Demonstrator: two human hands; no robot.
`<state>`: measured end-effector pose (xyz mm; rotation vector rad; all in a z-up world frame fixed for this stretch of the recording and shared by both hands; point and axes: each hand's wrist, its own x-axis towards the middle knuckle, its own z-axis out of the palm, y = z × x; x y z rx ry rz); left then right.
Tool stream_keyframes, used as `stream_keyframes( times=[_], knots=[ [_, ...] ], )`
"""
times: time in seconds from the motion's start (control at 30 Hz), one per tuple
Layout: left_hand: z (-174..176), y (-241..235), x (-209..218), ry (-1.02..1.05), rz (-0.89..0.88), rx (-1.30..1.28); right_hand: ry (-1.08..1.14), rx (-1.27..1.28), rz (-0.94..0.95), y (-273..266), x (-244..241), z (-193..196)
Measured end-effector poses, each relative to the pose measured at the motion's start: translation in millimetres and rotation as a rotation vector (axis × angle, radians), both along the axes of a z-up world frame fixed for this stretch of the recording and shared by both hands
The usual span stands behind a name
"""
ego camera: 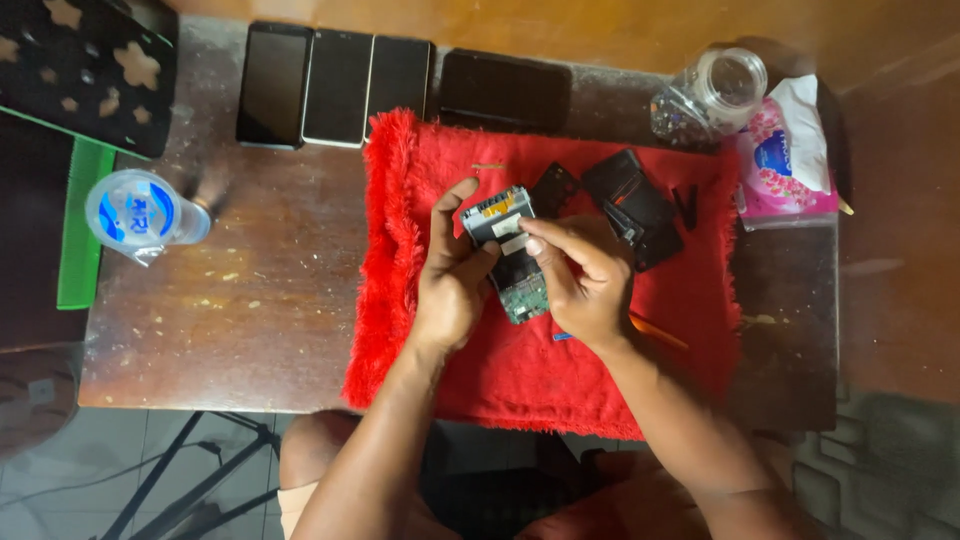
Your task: The person is repairing a disassembled mobile phone on a red cloth. They use a blue screwdriver to manipulate screws and components on the phone's motherboard and battery area. The person also uses their fingers to adjust internal parts and connectors.
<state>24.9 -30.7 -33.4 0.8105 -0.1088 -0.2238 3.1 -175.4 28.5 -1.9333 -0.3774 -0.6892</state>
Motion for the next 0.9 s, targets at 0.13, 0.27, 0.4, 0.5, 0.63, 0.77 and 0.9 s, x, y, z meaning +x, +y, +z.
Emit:
stream_keyframes(
  times=[0.13, 0.27, 0.4, 0.5, 0.63, 0.77, 0.9],
  knots=[
    [16, 6, 2, 0.147, -0.072, -0.142, 0.027, 0.031, -0.068, -4, -3, 0],
    [48, 9, 2, 0.211, -0.114, -0.271, 0.119, 0.212, -0.044, -3, -4, -9],
    [32, 15, 5, 0.211, -0.141, -0.191, 0.351, 0.574, 0.105, -21, 5, -27],
    [31, 16, 4, 0.127, -0.182, 0.043, 0.431, 0.814, 0.199, -28, 9, -33],
    [46, 21, 0, -0.010, -0.233, 0.320, 0.512, 0.955, 0.236, -22, 7, -31],
    [35, 22, 2, -0.069, -0.242, 0.450, 0.533, 0.894, 0.178, -14, 7, -30],
    [38, 25, 8, -0.067, -0.193, 0.699, 0.508, 0.882, 0.169, -17, 12, -35]
  ],
)
